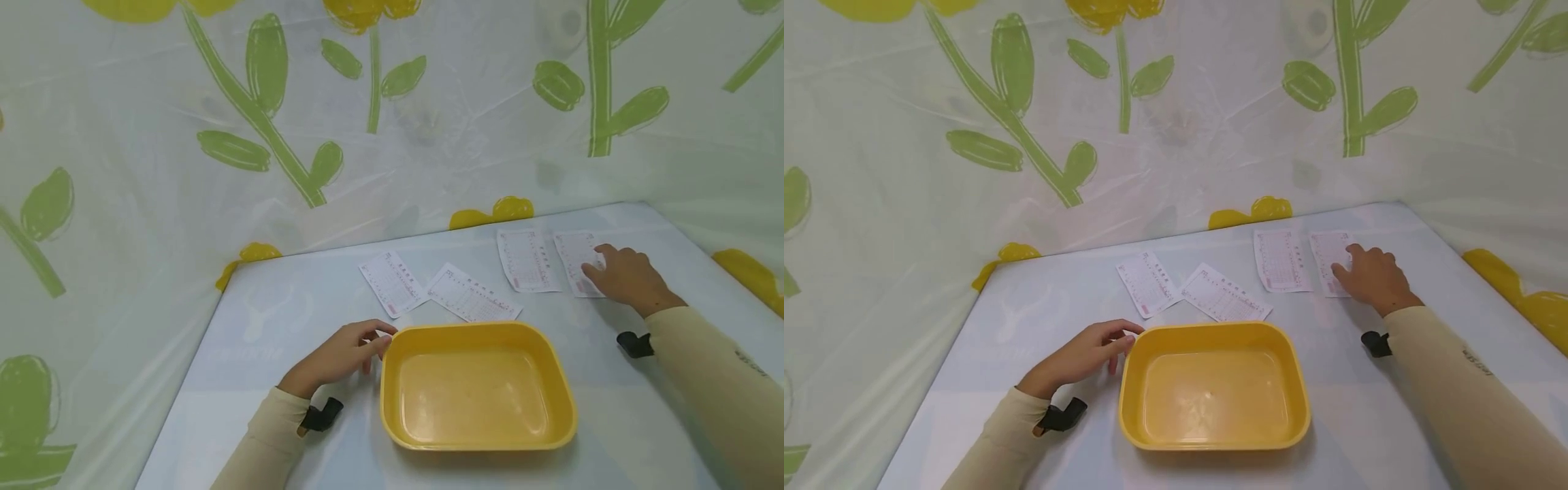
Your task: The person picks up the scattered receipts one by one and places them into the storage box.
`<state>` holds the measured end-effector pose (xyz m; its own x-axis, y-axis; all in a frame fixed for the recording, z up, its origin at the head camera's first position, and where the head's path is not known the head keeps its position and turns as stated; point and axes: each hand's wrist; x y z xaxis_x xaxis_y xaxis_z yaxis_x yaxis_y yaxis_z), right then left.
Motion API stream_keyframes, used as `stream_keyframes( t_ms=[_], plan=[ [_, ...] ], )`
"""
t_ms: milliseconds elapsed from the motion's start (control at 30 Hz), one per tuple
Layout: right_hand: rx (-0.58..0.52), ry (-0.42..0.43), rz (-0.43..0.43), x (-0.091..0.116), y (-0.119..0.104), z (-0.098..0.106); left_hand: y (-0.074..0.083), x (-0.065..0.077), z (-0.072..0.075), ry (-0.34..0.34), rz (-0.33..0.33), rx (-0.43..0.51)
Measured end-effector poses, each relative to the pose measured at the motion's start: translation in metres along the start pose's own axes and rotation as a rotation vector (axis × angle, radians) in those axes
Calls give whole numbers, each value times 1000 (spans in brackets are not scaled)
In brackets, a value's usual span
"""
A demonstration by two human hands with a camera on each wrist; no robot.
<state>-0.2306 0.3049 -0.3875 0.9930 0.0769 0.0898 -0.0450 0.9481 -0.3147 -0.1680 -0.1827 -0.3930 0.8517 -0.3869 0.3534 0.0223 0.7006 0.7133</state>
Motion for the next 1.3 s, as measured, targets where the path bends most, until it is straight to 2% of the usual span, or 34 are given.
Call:
stream_keyframes(
  t_ms=[200, 433, 833, 1033, 1300],
  plan=[
    [-14, -100, -81, -12, -4, 0, 1, -3, -3, -52, -8, 10],
    [2, -158, -143, -20, -3, -2, 1, -7, -3, -81, -21, 9],
    [35, -158, -117, -24, -1, -9, -4, -8, -3, -156, 2, 103],
    [47, -180, -122, -21, -5, -9, -6, -9, -5, -192, 19, 101],
    [55, -167, -70, -28, -3, -7, -11, -10, -4, -233, 52, 138]
  ],
)
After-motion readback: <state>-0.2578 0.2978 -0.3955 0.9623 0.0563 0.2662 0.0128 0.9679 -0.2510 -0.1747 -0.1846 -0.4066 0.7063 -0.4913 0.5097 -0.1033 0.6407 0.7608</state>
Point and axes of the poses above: each hand's wrist, its own x-axis away from the middle knuckle, its own z-axis out of the back of the hand, y = z × x, and after that the axes turned 8 degrees about z, right-handed
